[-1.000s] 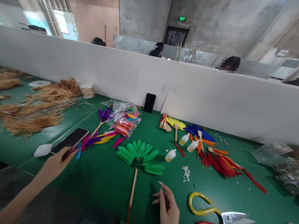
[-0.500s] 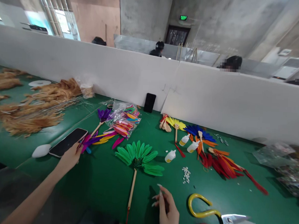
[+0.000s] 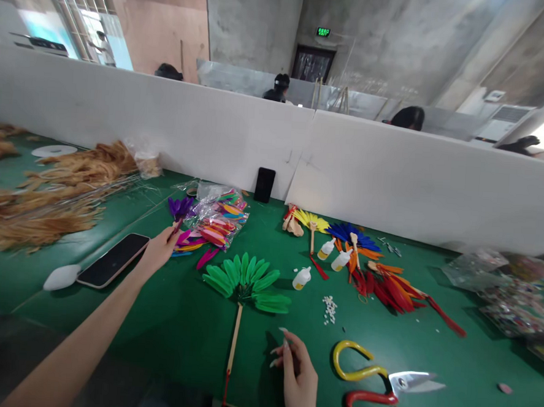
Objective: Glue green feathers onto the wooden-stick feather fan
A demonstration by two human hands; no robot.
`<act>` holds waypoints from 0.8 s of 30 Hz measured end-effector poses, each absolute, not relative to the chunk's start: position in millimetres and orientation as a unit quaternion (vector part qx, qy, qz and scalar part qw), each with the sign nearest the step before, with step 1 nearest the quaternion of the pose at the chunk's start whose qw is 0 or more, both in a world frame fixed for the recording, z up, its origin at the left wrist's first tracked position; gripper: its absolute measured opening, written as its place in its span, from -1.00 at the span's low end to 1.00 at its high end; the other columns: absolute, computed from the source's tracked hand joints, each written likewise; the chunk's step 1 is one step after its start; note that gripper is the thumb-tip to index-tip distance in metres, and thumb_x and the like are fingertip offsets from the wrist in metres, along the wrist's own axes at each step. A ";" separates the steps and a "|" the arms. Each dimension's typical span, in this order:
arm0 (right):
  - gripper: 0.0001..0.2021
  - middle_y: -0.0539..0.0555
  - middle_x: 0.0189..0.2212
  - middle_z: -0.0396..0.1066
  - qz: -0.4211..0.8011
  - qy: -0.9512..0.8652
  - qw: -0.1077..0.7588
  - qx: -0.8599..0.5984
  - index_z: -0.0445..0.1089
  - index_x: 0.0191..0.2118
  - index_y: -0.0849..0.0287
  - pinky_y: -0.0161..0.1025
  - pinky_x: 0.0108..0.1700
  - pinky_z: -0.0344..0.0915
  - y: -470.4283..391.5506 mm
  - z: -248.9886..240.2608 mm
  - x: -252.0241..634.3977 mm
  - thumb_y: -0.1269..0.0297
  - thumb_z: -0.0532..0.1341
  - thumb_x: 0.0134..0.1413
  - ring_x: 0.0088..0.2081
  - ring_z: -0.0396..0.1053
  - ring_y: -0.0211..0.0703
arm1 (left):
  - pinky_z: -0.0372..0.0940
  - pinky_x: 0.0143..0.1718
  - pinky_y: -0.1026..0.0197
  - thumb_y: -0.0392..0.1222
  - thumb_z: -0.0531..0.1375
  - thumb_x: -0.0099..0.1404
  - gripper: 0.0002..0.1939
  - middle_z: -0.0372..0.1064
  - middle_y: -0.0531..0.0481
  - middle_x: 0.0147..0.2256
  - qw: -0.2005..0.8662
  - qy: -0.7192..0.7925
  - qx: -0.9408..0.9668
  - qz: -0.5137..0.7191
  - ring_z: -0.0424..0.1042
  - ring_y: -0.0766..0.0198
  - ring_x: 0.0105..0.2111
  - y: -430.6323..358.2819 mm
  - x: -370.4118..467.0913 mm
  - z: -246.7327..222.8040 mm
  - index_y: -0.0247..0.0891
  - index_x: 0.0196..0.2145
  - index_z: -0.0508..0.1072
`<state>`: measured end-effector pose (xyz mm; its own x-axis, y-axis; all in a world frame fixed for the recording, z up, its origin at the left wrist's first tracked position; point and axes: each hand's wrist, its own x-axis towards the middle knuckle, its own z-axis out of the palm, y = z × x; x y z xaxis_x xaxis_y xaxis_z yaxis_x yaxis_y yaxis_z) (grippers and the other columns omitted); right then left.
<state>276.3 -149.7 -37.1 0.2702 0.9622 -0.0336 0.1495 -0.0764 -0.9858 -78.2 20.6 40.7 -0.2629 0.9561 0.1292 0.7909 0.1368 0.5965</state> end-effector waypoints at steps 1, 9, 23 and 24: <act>-0.55 0.07 -0.51 0.43 0.400 -0.452 0.507 -0.615 0.35 -0.11 0.27 -0.26 -0.40 0.35 -149.6 -37.3 276.4 -0.03 0.16 0.03 -0.53 0.37 -0.19 | 0.24 -0.37 0.23 -0.08 -0.06 0.29 -0.77 0.44 -0.03 -0.40 0.135 0.738 0.595 0.290 0.46 0.13 -0.37 24.5 -78.6 45.4 -0.20 -0.30 0.33; -0.54 0.07 -0.50 0.43 0.402 -0.455 0.510 -0.610 0.35 -0.12 0.28 -0.27 -0.40 0.36 -148.8 -38.3 276.7 -0.03 0.17 0.02 -0.53 0.37 -0.20 | 0.12 0.01 0.03 -0.15 -0.09 0.30 -0.79 0.46 -0.02 -0.42 0.064 0.725 0.597 0.338 0.44 0.13 -0.28 24.9 -80.1 67.1 -0.18 -0.46 0.21; -0.56 0.07 -0.52 0.44 0.389 -0.455 0.521 -0.608 0.38 -0.15 0.26 -0.26 -0.43 0.38 -149.3 -32.3 274.6 -0.03 0.18 0.00 -0.55 0.38 -0.18 | 0.09 -0.60 0.25 0.08 0.06 0.18 -0.72 0.40 -0.01 -0.55 0.127 0.648 0.745 0.100 0.43 0.11 -0.55 -60.0 -68.6 32.8 -0.13 -0.48 0.38; -0.55 0.07 -0.53 0.44 0.389 -0.455 0.521 -0.608 0.38 -0.13 0.26 -0.26 -0.42 0.38 -149.5 -32.1 274.1 -0.03 0.18 0.01 -0.55 0.38 -0.18 | 0.10 -0.58 0.24 0.09 0.06 0.17 -0.73 0.43 -0.03 -0.47 0.120 0.652 0.742 0.103 0.44 0.10 -0.52 -60.9 -72.9 28.6 -0.13 -0.45 0.39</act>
<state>274.1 -149.5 -32.1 0.2821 0.9594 0.0010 0.1475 -0.0424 -0.9882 -72.9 -60.9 28.6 0.1291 0.9916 -0.0031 0.9424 -0.1217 0.3115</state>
